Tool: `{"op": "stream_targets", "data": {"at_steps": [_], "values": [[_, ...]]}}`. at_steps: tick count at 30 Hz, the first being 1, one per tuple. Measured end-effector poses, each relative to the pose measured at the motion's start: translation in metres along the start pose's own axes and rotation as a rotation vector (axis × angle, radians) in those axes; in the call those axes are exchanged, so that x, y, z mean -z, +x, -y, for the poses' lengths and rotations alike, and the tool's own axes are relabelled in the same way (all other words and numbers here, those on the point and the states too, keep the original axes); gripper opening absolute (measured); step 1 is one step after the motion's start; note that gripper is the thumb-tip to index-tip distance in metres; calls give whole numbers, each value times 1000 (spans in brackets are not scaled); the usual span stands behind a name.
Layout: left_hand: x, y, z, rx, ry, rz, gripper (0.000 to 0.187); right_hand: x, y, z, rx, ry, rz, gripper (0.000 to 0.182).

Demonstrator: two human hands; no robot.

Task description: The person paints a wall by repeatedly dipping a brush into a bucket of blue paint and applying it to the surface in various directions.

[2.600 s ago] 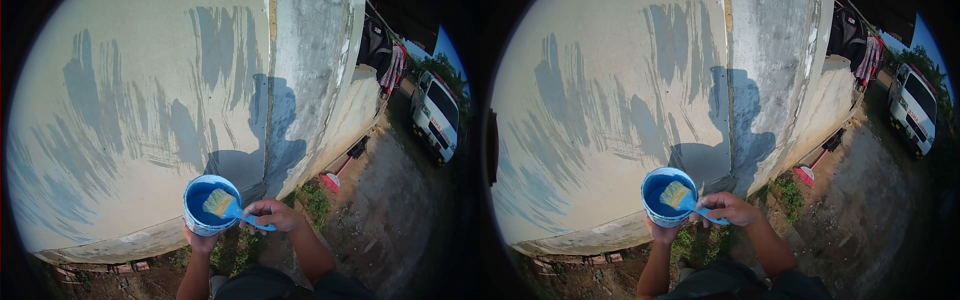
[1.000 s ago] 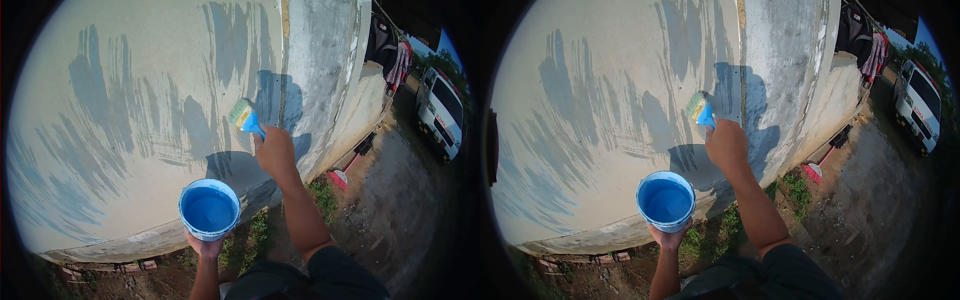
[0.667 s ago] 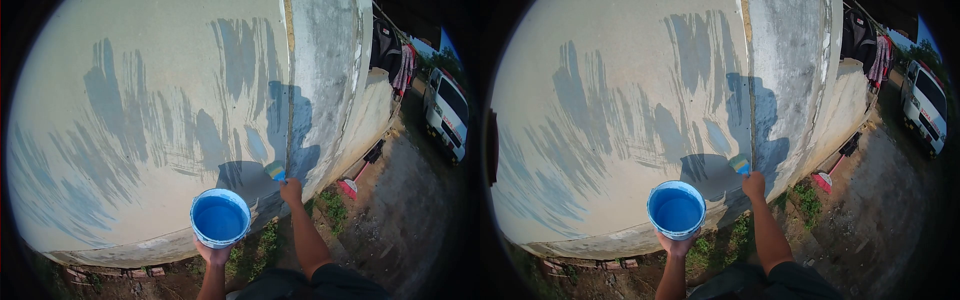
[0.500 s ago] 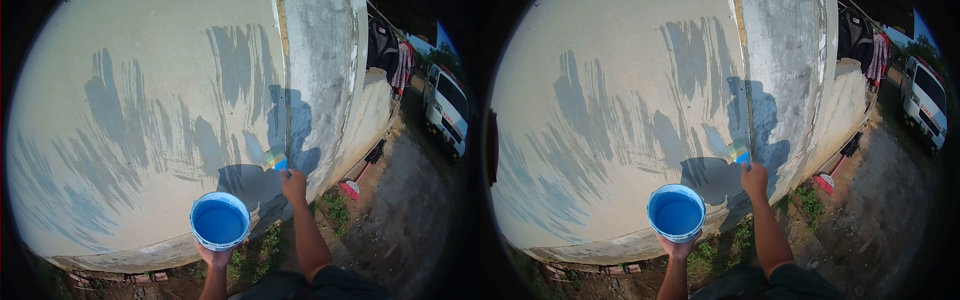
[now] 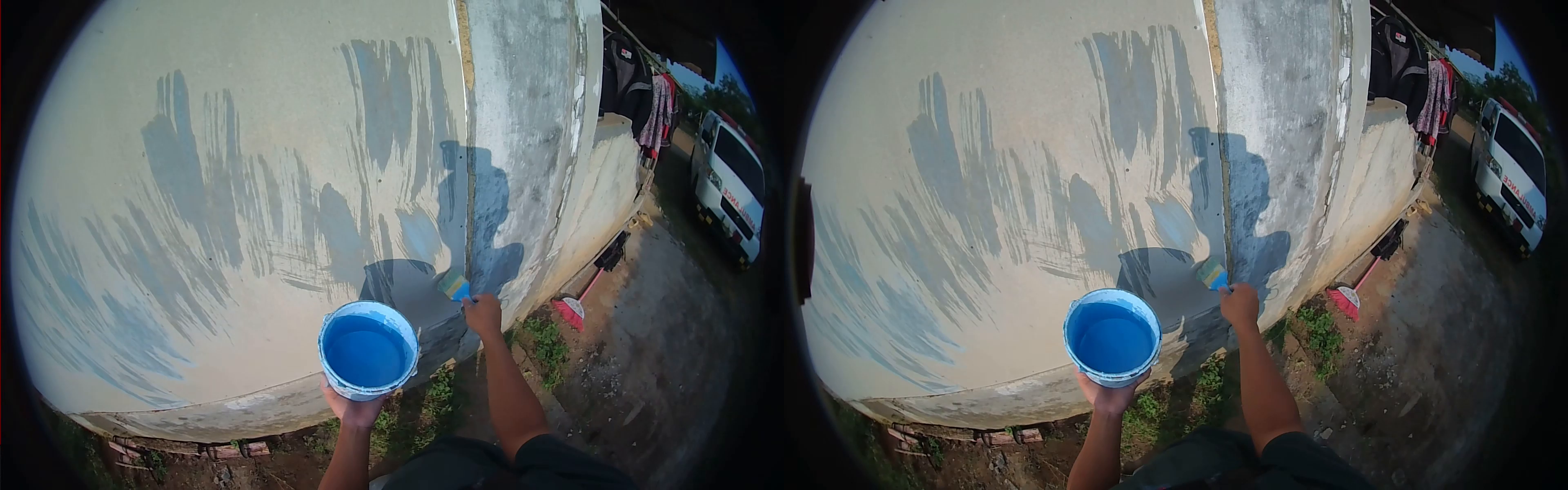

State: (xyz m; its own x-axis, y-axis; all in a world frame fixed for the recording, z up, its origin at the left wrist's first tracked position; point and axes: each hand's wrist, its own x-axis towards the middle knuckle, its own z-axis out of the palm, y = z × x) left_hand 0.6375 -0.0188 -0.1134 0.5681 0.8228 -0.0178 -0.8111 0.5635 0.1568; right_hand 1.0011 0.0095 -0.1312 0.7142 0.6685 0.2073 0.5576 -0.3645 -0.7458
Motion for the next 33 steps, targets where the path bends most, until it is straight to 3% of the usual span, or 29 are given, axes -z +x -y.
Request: {"op": "stream_targets", "data": {"at_steps": [2,4,7,10,12,14,18,20,22,24,26,29,33], "values": [[9,5,-4,-11,-37,12,94,19,-4,15,-45,-67,99,36],[7,3,-3,-39,-101,-36,94,28,6,28,80,68,17,39],[21,3,-7,-75,-111,-34,92,79,12,106,135,299,53,38],[12,-8,0,-88,-71,-75,84,68,17,136,177,346,76,39],[-3,-11,6,-97,-32,-93,77,50,19,121,221,337,75,40],[-23,-7,4,-116,16,-94,70,-14,22,71,315,376,-82,41],[-32,-15,6,-158,60,-108,65,-64,1,-5,139,186,-30,43],[-29,-24,4,-180,81,-107,67,-50,-11,-16,-47,67,171,42],[-31,-21,2,-190,112,-90,69,-47,-28,-24,18,40,118,42],[-34,-22,0,-228,95,-113,70,-45,-29,-12,78,26,78,41],[-33,-30,1,-230,103,-135,70,-14,-42,35,216,215,24,39],[-18,-35,-3,-223,52,-215,67,-4,-39,87,189,442,43,37],[-6,-39,-6,-190,86,-258,65,-55,-28,65,222,441,89,36]]}}
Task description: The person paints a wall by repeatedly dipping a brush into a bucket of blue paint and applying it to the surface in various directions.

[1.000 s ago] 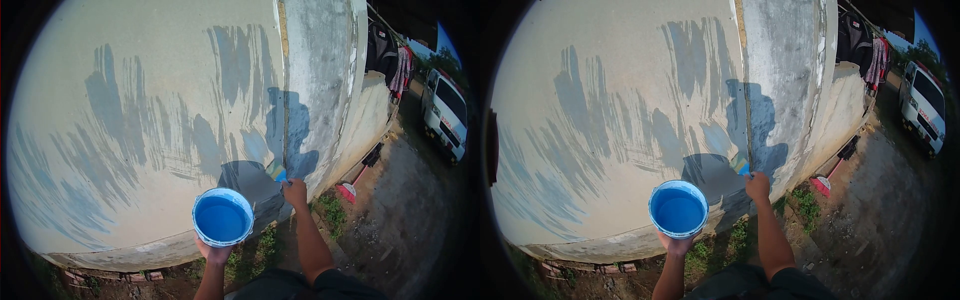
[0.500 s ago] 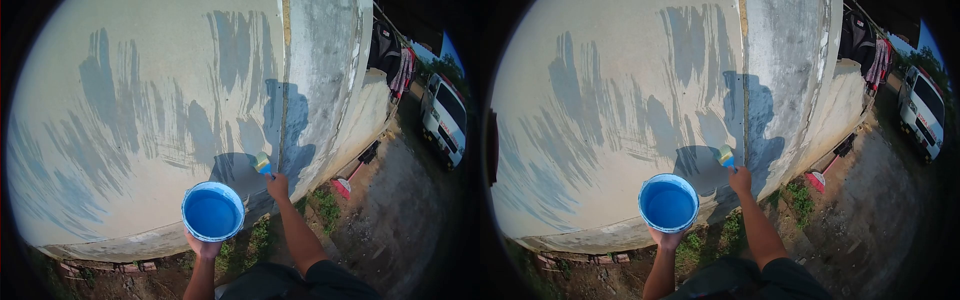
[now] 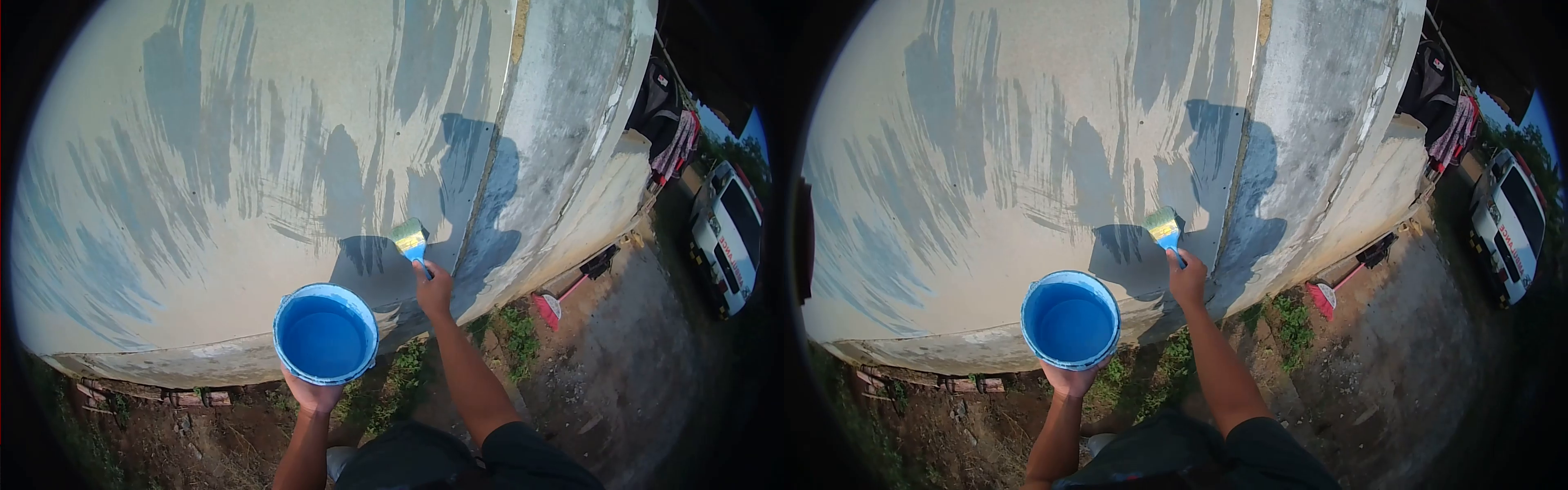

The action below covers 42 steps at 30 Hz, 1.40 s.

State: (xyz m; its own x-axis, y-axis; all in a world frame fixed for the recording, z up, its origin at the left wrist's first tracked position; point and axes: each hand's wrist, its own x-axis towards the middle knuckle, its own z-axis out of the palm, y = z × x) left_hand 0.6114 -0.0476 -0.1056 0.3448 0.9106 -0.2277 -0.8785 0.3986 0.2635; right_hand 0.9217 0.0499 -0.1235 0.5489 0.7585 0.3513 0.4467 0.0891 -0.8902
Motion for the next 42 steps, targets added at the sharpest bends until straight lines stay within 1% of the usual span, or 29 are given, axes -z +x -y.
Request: {"op": "stream_targets", "data": {"at_steps": [2,3,5,6,8,9,11,12,13,15,16,17,18,20,22,24,26,28,30,31,32,33,34,35,36,38,40,42], "values": [[1,8,3,4,-32,37,68,-9,-11,-17,-25,-102,-66,39],[5,6,4,1,-49,45,70,-9,-20,-31,-31,-104,-62,39],[14,0,0,-4,-67,59,73,-7,-41,-63,-167,-241,-33,40],[16,3,-8,-10,-65,76,75,-6,-43,-80,-172,-224,-39,40],[24,-4,-19,-12,-66,88,78,0,-61,-111,-631,-196,48,42],[26,-5,-20,-12,-77,101,80,-1,-61,-111,-637,-192,46,42],[30,-8,-18,-18,-108,126,84,0,-47,-103,-564,-199,83,42],[30,-10,-17,-24,-125,140,86,-2,-37,-79,-505,-204,93,41],[28,-11,-16,-26,-125,142,86,-5,-27,-39,-444,-207,101,40],[19,-14,-16,10,-144,193,85,-13,-14,13,-206,-273,75,36],[14,-16,-15,17,-136,197,85,-21,-17,31,-89,-259,-13,35],[8,-19,-13,-11,-72,131,85,-24,-20,47,26,-246,-104,33],[4,-23,-11,-42,-12,64,84,-15,-20,66,21,-245,-113,33],[-3,-24,-11,-27,-6,62,84,5,-19,104,32,-288,102,32],[-10,-22,-10,-25,-8,64,83,21,-13,116,78,-231,89,33],[-13,-23,-8,-30,-9,53,85,32,-4,102,122,-175,83,34],[-10,-19,-6,-26,-19,81,86,31,13,51,-79,-118,30,36],[-12,-18,-6,-21,-22,113,87,35,13,0,-277,-160,114,40],[-18,-19,-5,-25,-47,126,88,31,-4,-47,-366,-361,121,42],[-12,-20,-7,-23,-51,122,88,27,-20,-79,-368,-366,123,42],[-2,-16,-10,-13,-44,178,88,23,-29,-109,-426,-378,111,43],[-3,-13,-11,-7,-37,235,89,23,-29,-107,-482,-389,99,44],[-2,-13,-10,-13,-42,236,89,23,-27,-105,-475,-392,103,44],[-1,-15,-10,-17,-65,182,89,20,-29,-103,-453,-349,132,44],[-1,-19,-11,-20,-87,125,89,19,-32,-87,-434,-305,160,44],[12,-20,-17,-10,-66,155,90,16,-18,-28,-321,-228,127,42],[17,-21,-22,0,-44,192,91,5,-6,25,-38,-79,-38,41],[19,-23,-26,-15,-36,205,91,16,6,99,164,10,18,40]]}}
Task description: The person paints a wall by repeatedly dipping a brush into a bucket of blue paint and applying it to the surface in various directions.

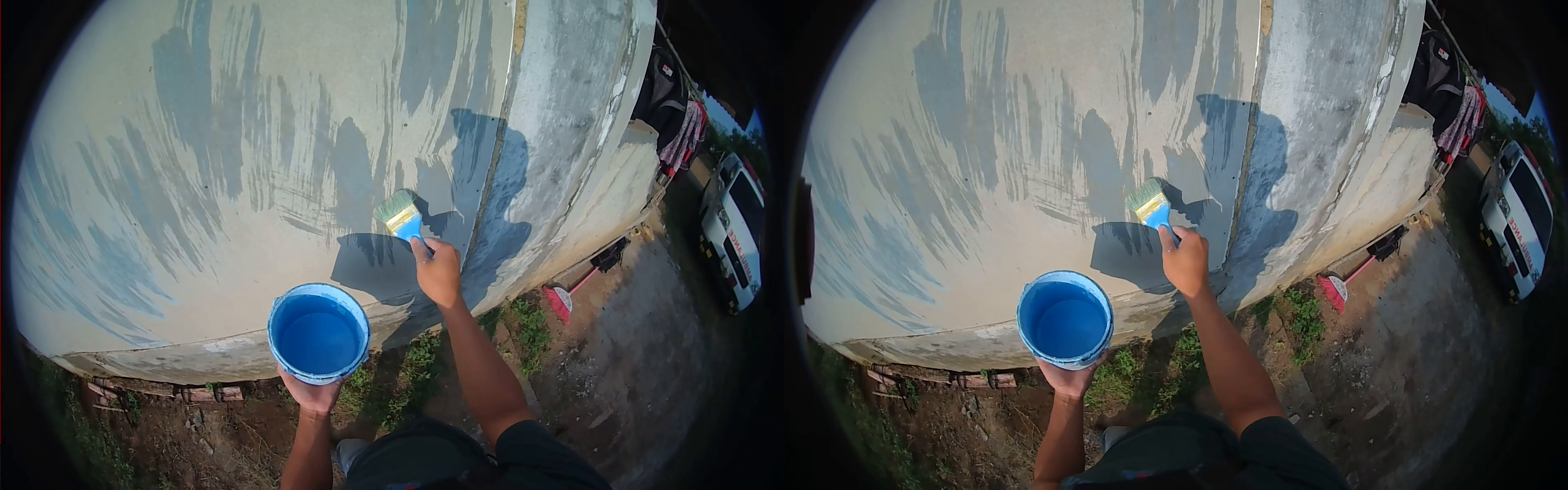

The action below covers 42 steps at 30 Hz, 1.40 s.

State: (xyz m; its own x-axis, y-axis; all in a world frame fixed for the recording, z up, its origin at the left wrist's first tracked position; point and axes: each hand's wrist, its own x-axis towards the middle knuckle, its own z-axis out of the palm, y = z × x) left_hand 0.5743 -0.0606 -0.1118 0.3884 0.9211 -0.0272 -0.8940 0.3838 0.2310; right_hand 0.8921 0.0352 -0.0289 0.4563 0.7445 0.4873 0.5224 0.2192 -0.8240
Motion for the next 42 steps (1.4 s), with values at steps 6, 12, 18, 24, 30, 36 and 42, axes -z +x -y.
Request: {"op": "stream_targets", "data": {"at_steps": [6,12,18,24,30,36,42], "values": [[2,-6,-21,-4,-78,-27,91,-10,16,22,-126,-38,-44,40],[10,-10,-63,12,-223,48,89,-27,-49,-52,-426,-357,173,46],[-5,-6,-99,-147,-15,-44,69,8,-46,94,-131,-241,364,29],[8,12,-131,-101,2,44,75,44,-50,267,71,-219,629,20],[28,24,-142,-68,46,182,82,1,-76,314,377,-586,788,21],[24,11,-157,17,40,148,74,-49,-104,327,323,-873,795,21],[27,-5,-177,49,13,182,74,-76,-120,323,322,-938,788,22]]}}
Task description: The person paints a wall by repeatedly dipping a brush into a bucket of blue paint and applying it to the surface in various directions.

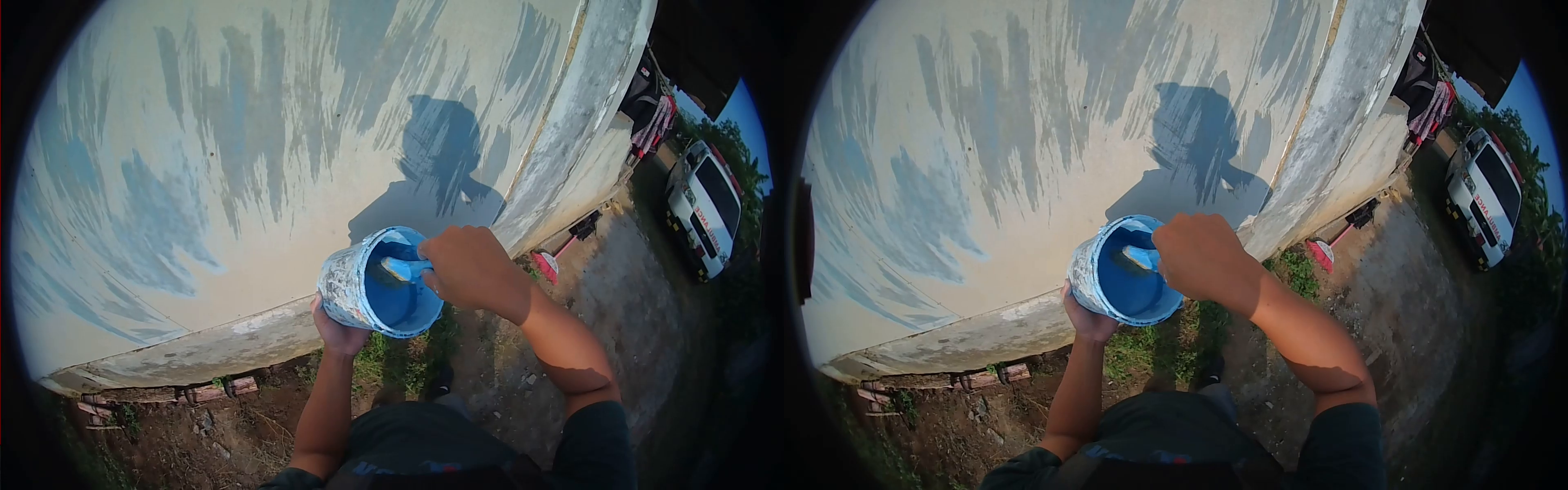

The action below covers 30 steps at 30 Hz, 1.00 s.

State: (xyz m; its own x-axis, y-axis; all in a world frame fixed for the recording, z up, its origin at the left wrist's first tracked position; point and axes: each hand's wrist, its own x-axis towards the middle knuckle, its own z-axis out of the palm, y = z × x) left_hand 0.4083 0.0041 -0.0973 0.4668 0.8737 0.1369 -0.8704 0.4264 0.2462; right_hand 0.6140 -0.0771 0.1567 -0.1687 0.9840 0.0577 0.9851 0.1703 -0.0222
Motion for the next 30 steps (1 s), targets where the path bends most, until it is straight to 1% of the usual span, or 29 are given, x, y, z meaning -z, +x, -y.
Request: {"op": "stream_targets", "data": {"at_steps": [3,7,9,10,12,13,15,16,18,19,21,22,24,26,28,30], "values": [[5,-4,-8,-35,52,22,74,-6,2,8,11,-15,46,22],[8,-12,-16,-26,21,67,74,-17,-2,8,28,-9,49,22],[11,-16,-18,-38,21,85,74,-20,-13,3,14,115,-82,23],[13,-18,-19,-48,21,87,74,-20,-18,1,22,112,-84,23],[17,-22,-19,-7,-50,122,78,-19,-25,-3,-6,280,-97,23],[19,-24,-18,-16,-52,123,78,-20,-28,-4,2,276,-95,23],[23,-28,-16,-30,-13,-17,81,-25,-31,-5,4,400,-75,24],[28,-29,-15,-40,-15,-15,81,-33,-31,-4,13,396,-75,24],[30,-32,-15,16,-118,99,84,-53,-31,2,112,326,-305,28],[24,-34,-15,9,-118,98,84,-58,-30,6,120,326,-304,28],[12,-40,-11,-9,-67,-127,85,-67,-25,18,53,223,-333,33],[13,-41,-12,-15,-66,-129,85,-73,-21,21,60,225,-331,33],[18,-46,-13,-2,-51,-123,86,-88,-13,26,34,155,-437,34],[30,-51,-16,-16,-12,-108,89,-95,-8,33,33,148,-427,34],[25,-54,-21,-28,28,-93,92,-104,-4,41,30,141,-417,35],[17,-56,-23,-77,26,-241,92,-116,0,52,42,94,-558,38]]}}
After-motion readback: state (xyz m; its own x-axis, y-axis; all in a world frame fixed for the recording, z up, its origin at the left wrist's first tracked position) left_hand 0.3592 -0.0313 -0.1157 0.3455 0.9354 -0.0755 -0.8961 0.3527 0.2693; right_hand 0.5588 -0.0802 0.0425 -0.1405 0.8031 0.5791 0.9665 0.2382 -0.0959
